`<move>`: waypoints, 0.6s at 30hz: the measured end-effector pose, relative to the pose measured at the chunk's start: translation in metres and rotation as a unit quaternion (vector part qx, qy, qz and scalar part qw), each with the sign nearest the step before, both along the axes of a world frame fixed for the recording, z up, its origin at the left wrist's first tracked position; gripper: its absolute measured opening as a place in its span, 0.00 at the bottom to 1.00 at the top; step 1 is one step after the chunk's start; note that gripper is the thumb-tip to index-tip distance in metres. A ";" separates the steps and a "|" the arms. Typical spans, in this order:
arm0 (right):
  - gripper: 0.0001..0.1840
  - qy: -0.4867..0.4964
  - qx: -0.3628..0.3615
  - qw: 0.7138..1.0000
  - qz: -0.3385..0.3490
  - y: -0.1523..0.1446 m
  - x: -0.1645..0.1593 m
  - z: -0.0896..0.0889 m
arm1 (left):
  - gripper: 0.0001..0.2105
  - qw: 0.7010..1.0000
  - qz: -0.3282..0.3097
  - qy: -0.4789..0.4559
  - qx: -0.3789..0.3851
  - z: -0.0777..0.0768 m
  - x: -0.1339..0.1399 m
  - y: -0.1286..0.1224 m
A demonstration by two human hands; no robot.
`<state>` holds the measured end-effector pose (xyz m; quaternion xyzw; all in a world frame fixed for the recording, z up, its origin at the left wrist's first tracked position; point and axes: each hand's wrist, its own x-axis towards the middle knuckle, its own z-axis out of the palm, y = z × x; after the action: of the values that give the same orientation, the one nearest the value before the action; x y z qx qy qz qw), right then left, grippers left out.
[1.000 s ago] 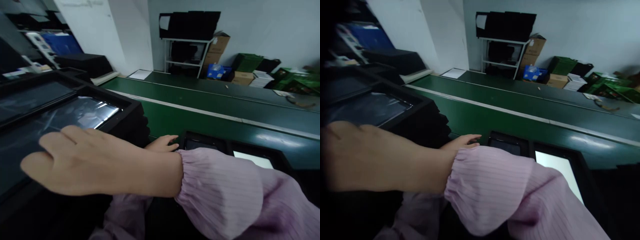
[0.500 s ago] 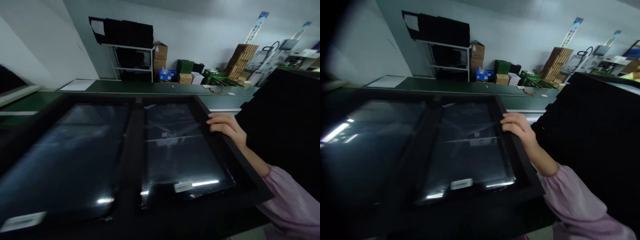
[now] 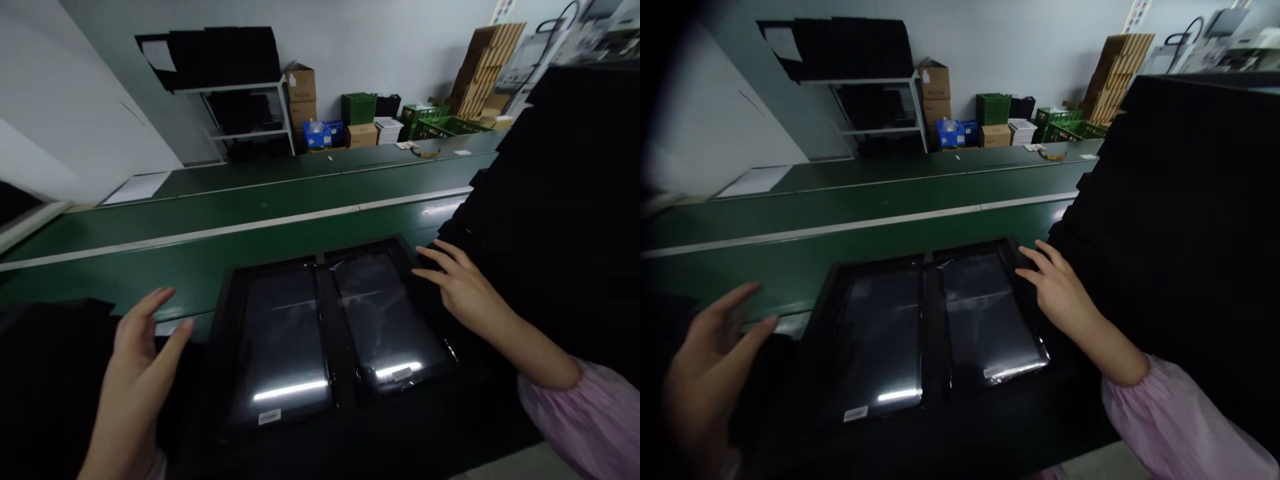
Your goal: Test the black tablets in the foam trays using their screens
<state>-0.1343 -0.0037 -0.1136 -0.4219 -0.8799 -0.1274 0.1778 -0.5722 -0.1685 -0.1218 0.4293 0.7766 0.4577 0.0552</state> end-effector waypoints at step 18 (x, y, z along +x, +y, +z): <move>0.26 0.172 -0.188 0.965 -0.067 0.030 -0.035 -0.038 | 0.36 0.890 -0.246 0.316 -0.217 -0.015 0.092 0.164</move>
<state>-0.1696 0.0265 -0.1516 -0.5212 -0.8140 0.1035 0.2347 -0.4804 -0.0049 -0.1372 0.7058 0.7027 0.0895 0.0100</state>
